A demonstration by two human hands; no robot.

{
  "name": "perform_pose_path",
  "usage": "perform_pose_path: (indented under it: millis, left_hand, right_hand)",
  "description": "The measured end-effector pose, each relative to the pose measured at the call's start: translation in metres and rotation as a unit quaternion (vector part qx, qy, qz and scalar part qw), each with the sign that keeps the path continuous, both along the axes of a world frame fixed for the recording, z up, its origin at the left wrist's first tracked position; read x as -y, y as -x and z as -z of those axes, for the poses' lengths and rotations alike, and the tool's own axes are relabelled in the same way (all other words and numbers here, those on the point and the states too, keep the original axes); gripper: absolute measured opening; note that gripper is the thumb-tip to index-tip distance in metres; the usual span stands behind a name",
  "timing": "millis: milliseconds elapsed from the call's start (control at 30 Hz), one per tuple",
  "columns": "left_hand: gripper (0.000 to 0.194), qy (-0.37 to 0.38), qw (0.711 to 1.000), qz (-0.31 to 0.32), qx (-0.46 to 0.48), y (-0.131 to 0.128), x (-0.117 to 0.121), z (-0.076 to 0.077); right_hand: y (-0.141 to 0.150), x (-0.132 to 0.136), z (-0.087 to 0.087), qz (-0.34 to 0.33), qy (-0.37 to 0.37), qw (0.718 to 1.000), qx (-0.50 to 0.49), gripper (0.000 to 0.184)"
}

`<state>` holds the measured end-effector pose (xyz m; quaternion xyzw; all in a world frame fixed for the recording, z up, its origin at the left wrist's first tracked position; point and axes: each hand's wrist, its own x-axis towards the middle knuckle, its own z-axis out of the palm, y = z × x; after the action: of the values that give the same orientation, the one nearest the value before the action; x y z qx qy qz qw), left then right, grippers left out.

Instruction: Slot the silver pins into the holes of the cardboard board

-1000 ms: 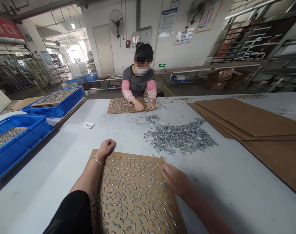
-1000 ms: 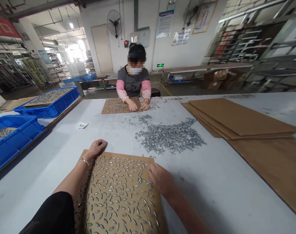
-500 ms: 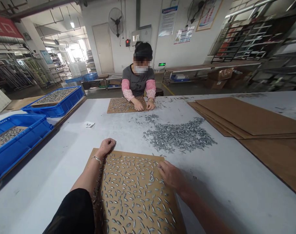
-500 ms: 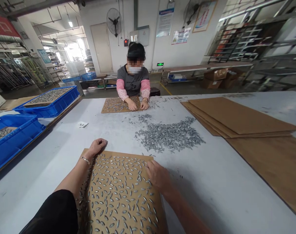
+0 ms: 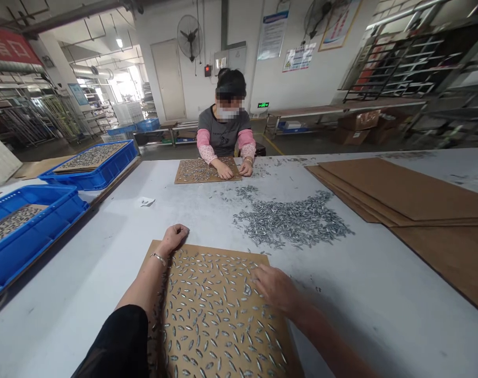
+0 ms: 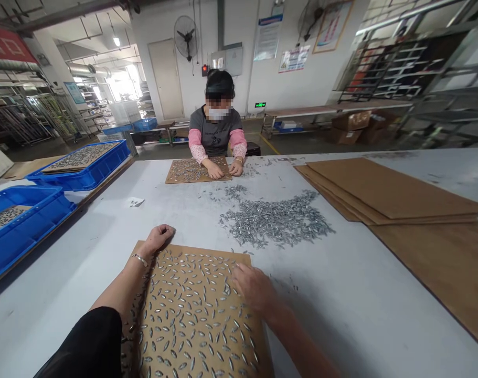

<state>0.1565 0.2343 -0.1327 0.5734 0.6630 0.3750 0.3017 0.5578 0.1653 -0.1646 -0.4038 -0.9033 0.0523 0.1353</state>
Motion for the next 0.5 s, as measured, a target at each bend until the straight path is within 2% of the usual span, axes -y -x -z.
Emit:
perform_pose_path:
  millis: [133,367,500]
  left_hand:
    - [0.042,0.001,1.0,0.0,-0.003,0.0,-0.001,0.0]
    - [0.04,0.001,1.0,-0.001,-0.005,-0.001,0.0,-0.001]
    - [0.04,0.001,1.0,0.0,-0.003,-0.001,0.0,-0.001]
  right_hand:
    - [-0.003,0.0,0.0,0.012,-0.02,1.0,0.004,0.023]
    - [0.02,0.001,-0.017,-0.026,-0.001,0.999,0.028,0.025]
    - [0.025,-0.004,-0.02,-0.036,0.011,0.999,0.034,0.021]
